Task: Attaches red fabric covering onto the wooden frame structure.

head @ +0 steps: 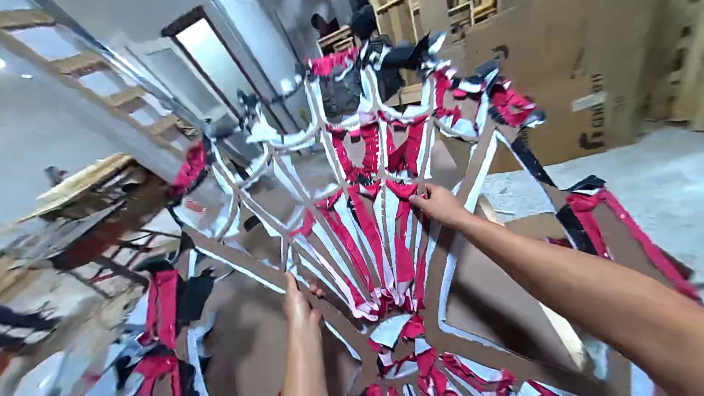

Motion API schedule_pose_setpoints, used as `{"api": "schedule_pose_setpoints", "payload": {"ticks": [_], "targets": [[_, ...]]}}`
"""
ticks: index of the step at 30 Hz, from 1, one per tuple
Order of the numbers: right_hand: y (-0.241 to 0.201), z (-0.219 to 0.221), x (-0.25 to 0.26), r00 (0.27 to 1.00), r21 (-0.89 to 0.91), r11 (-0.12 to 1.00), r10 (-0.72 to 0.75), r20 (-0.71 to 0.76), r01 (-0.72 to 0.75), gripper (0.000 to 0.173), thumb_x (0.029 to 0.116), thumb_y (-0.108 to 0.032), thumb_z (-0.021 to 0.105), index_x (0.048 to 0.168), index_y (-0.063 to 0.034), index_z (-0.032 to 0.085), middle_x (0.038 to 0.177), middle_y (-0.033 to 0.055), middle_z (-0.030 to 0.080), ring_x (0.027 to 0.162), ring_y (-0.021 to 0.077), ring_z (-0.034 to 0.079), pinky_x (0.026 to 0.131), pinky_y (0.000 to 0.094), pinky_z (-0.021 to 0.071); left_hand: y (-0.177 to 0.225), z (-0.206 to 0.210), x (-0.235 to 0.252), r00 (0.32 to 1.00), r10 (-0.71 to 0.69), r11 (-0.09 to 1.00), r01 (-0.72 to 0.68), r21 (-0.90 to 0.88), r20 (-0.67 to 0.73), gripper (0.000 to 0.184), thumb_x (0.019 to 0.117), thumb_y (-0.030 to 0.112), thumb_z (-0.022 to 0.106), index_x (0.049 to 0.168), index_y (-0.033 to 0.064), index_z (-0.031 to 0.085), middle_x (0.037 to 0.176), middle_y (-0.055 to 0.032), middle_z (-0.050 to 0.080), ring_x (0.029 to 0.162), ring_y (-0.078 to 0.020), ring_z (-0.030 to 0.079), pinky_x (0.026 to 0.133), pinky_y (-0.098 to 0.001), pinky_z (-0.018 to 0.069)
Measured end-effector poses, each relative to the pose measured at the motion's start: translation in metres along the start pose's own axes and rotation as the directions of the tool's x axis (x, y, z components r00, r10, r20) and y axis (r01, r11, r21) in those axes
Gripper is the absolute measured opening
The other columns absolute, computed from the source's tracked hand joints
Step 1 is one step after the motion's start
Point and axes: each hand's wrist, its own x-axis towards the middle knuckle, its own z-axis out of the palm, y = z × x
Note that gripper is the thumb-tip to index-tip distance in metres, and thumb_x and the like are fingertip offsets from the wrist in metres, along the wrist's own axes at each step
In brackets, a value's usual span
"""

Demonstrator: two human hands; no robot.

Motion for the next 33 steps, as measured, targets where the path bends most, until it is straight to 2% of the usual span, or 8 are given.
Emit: {"api": "schedule_pose_setpoints", "payload": {"ticks": [7,12,16,18,22,24,29,33], "targets": [[0.107,0.112,0.024,0.971,-0.102,0.967,0.238,0.025,-0.235,0.053,0.0969,-0.053,0.063,0.121,-0.0052,0.069,0.107,0.0229,0.07,0.104,0.0413,0.066,0.091,0.0675,0.0497,-0.121,-0.054,0.089,0.969,-0.246,0.966,0.245,0.086,-0.006,0.05,0.1084,0.05,0.042,0.087,0.0069,0.054,0.06,-0.0035,0.051,0.047,-0.0161,0.052,0.048,-0.0351,0.0523],[0.16,0.146,0.013,0.933,-0.118,0.928,0.359,0.019,-0.354,0.056,0.0952,-0.05,0.066,0.124,-0.0027,0.066,0.106,0.025,0.069,0.103,0.0427,0.066,0.089,0.0675,0.0498,-0.153,-0.073,0.114,0.936,-0.352,0.89,0.326,0.318,0.025,0.051,0.1092,0.043,0.046,0.106,-0.0071,0.058,0.072,-0.0165,0.066,0.062,-0.0265,0.068,0.062,-0.044,0.0614],[0.152,0.156,0.004,0.939,-0.286,0.894,0.337,-0.074,-0.344,0.052,0.0958,-0.044,0.063,0.127,-0.0025,0.062,0.111,0.0268,0.067,0.105,0.0459,0.066,0.086,0.0695,0.0504,-0.131,-0.095,0.116,0.945,-0.324,0.616,0.181,0.767,0.037,0.053,0.1045,0.044,0.058,0.123,-0.0052,0.059,0.096,-0.0201,0.066,0.076,-0.0276,0.066,0.069,-0.0451,0.0582],[0.136,0.17,-0.018,0.977,-0.408,0.887,0.192,-0.096,-0.215,0.059,0.0951,-0.038,0.064,0.141,-0.0018,0.057,0.135,0.0273,0.058,0.124,0.0459,0.058,0.099,0.067,0.0474,-0.103,-0.12,0.099,0.963,-0.223,0.449,-0.039,0.892,0.154,0.048,0.1041,0.04,0.06,0.128,-0.0009,0.062,0.109,-0.019,0.072,0.096,-0.03,0.072,0.087,-0.0517,0.0595],[0.096,0.2,-0.116,0.948,-0.367,0.884,-0.212,0.238,0.29,0.054,0.1007,-0.035,0.06,0.15,-0.0122,0.053,0.156,0.0119,0.048,0.143,0.0289,0.047,0.117,0.0533,0.0401,-0.045,-0.195,0.03,0.945,0.02,0.338,-0.314,0.887,0.327,0.043,0.1026,0.03,0.062,0.135,0.0017,0.062,0.12,-0.0174,0.071,0.108,-0.03,0.07,0.096,-0.0548,0.0558],[0.084,0.198,-0.197,0.911,-0.247,0.899,-0.285,0.298,0.362,0.048,0.1033,-0.037,0.056,0.148,-0.0178,0.057,0.154,0.0047,0.051,0.142,0.0216,0.048,0.118,0.0482,0.0405,-0.024,-0.248,0.003,0.916,0.115,0.32,-0.4,0.859,0.384,0.042,0.1018,0.026,0.062,0.132,-0.0028,0.063,0.121,-0.0199,0.07,0.109,-0.0297,0.07,0.097,-0.0524,0.0554],[0.112,0.141,-0.392,0.982,-0.178,0.977,-0.091,0.166,0.121,0.039,0.1045,-0.037,0.052,0.133,-0.0167,0.069,0.135,0.006,0.068,0.127,0.0212,0.063,0.108,0.0476,0.0516,0.009,-0.373,-0.024,0.888,0.298,0.284,-0.433,0.856,0.35,0.039,0.1021,0.017,0.057,0.128,-0.0115,0.061,0.125,-0.029,0.065,0.114,-0.0324,0.067,0.101,-0.0458,0.0539],[0.097,0.101,-0.479,0.955,-0.19,0.977,0.147,0.259,-0.099,0.039,0.1068,-0.024,0.052,0.129,0.0046,0.066,0.129,0.0279,0.066,0.123,0.0413,0.063,0.11,0.0578,0.0462,0.027,-0.469,-0.073,0.958,0.266,0.192,-0.158,0.969,0.104,0.039,0.1006,0.015,0.061,0.133,-0.0077,0.061,0.13,-0.0303,0.063,0.121,-0.043,0.062,0.104,-0.0585,0.0492]]}}
